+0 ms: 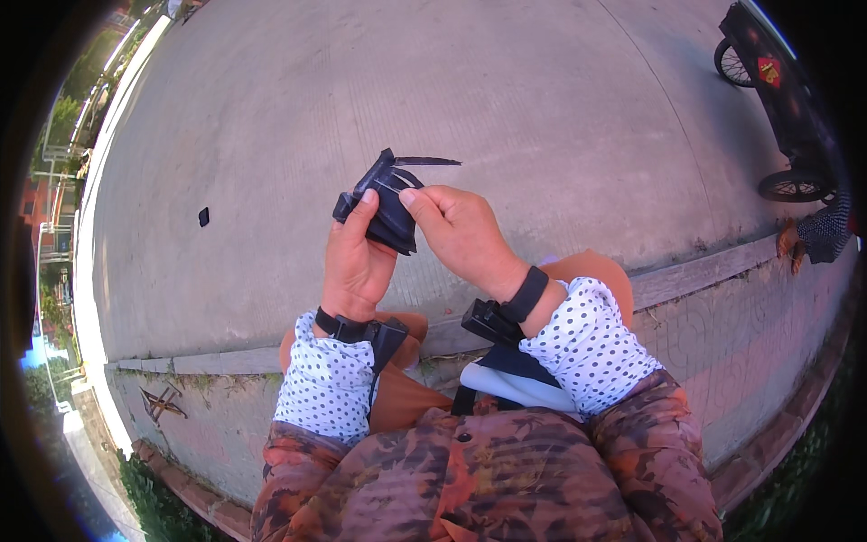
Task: Trimming the edges of a black leather piece using hand shears while sitting outdoors.
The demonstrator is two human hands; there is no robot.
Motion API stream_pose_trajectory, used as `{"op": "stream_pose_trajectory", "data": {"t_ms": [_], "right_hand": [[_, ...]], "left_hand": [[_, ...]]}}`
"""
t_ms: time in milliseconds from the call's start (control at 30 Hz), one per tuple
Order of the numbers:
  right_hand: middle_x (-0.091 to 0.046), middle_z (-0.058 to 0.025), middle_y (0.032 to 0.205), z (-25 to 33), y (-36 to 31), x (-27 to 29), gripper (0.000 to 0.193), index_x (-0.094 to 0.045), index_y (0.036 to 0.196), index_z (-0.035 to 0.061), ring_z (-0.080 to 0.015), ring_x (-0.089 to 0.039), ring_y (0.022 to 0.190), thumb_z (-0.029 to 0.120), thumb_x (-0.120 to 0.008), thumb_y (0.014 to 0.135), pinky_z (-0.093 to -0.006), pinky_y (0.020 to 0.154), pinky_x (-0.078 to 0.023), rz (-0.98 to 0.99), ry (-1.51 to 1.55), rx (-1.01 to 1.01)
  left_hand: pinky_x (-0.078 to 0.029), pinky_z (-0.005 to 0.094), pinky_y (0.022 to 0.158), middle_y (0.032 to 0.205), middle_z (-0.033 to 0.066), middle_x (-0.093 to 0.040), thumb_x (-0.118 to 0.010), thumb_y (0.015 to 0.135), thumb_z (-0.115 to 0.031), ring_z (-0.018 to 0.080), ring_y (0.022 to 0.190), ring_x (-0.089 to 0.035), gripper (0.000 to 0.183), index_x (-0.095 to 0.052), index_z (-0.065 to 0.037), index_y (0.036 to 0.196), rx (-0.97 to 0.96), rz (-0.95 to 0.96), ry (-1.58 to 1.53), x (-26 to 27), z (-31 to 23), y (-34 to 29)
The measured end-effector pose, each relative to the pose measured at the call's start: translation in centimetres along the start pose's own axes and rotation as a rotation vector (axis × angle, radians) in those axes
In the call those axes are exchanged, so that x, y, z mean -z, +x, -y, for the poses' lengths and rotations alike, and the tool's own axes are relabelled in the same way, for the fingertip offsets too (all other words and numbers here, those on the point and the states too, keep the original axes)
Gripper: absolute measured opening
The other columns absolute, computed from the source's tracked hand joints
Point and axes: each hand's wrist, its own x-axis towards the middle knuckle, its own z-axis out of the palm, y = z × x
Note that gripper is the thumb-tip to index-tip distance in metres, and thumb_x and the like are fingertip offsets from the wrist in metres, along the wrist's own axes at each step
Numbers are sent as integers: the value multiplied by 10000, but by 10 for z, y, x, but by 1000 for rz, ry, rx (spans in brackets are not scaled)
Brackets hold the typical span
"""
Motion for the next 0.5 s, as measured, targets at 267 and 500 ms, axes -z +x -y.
{"op": "stream_pose_trajectory", "data": {"t_ms": [267,500], "right_hand": [[-603,58,784,-3,1,-1,280,-721,1020,-19,-32,-511,736,241,-616,1023,-223,637,-440,-22,18,34],[-625,52,803,-4,1,-1,273,-728,1033,-15,-27,-524,755,234,-617,1022,-215,656,-447,-38,45,41]], "left_hand": [[-548,324,868,1090,46,-684,-647,984,-126,157,1000,-668,195,-583,-85,1163,29,-15,-2,-2,3,-4],[-550,328,864,1086,43,-687,-660,979,-138,159,993,-673,199,-581,-98,1158,46,-13,-11,-3,3,-4]]}}
